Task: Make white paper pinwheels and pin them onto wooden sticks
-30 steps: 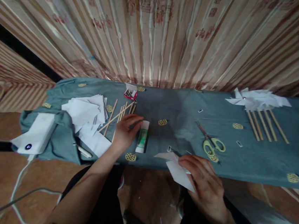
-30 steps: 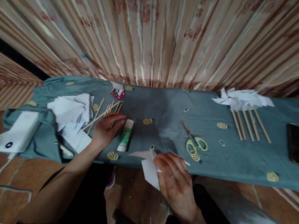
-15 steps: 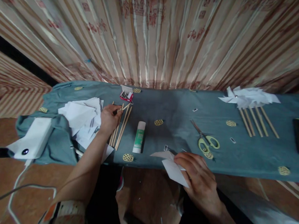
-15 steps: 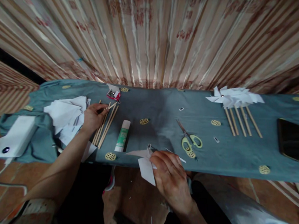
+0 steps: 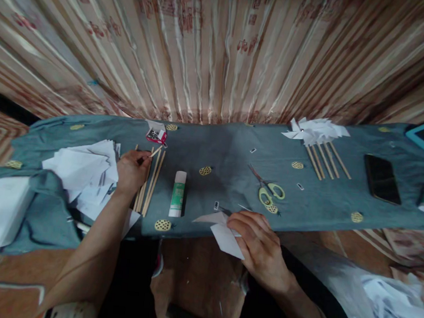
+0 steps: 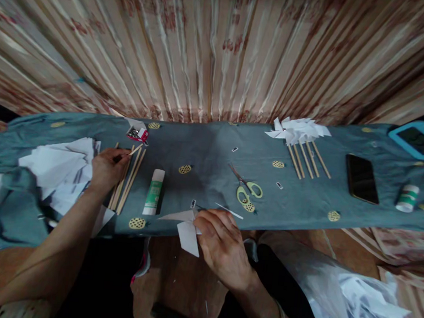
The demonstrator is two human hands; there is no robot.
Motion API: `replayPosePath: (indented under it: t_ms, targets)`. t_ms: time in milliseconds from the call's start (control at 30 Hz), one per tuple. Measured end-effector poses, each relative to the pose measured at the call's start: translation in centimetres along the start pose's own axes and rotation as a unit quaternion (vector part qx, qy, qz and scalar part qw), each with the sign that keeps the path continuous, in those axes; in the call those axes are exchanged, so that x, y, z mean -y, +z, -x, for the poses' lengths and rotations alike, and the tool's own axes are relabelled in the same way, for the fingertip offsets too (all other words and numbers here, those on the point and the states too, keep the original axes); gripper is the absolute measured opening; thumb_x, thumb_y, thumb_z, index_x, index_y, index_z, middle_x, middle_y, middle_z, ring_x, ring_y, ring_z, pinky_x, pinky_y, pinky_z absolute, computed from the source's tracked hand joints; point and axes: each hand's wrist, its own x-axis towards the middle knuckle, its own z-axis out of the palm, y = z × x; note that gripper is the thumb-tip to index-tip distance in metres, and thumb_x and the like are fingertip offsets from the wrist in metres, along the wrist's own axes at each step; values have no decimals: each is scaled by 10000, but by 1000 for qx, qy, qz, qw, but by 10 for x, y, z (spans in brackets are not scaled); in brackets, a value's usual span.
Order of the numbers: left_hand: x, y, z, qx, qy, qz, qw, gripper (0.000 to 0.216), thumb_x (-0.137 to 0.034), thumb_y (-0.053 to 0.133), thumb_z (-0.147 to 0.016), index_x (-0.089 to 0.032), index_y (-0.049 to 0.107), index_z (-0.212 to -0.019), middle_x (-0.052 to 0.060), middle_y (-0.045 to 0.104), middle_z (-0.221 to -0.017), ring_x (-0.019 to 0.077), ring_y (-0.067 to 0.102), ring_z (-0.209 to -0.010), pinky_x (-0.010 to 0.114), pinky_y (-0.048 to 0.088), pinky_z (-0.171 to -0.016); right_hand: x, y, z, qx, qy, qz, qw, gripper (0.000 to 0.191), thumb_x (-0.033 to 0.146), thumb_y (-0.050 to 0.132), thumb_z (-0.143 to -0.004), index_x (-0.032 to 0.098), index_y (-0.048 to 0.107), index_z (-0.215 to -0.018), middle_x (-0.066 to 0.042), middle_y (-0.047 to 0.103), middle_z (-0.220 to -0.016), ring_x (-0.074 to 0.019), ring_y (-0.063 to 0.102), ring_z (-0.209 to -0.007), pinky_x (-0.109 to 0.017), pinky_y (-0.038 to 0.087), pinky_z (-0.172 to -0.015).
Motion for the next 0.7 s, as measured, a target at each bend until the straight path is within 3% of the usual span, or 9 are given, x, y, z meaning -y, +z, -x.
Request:
replayPosePath:
  t_ms: [200,300,433,567,700]
  targets:
    - [-19,-14,7,-43,4,45,998,178,-237,597,-802,-185,742,-891,31,669,-828,212,617,-830,349,501,-811,6,-2,2,2,5,10,1000,282,62,465,-904,206,622,-1090,-63,744,-967,-201,684,-940,-379,556,-846]
    - [-42,-29,17,-41,51,107,992,129,-301,628,-858,-262,738,-912,-27,619,-805,182,588,-826,308,456,-799,8,-4,4,7,-4,14,1000,261,56,471,-902,186,617,-1075,-70,744,-967,-201,679,-944,-375,554,-845]
    - [-82,-39,42,-38,74,180,980,94,-300,651,-857,-277,737,-888,-14,618,-821,172,584,-808,304,469,-746,14,-8,7,16,-5,35,999,235,78,464,-920,192,621,-1052,-65,749,-955,-198,682,-923,-361,555,-820]
    - [-121,-36,77,41,64,286,955,107,-300,687,-812,-253,748,-886,-8,653,-831,142,591,-743,271,477,-661,22,-13,11,19,-11,37,999,219,86,451,-931,185,611,-1043,-65,746,-956,-198,680,-918,-355,548,-819]
    - [-144,-23,109,185,-8,426,885,141,-315,729,-766,-205,761,-848,2,657,-751,117,560,-652,239,438,-586,31,-17,18,20,1,-36,999,238,37,471,-899,166,583,-1064,-79,726,-962,-196,653,-945,-360,534,-837]
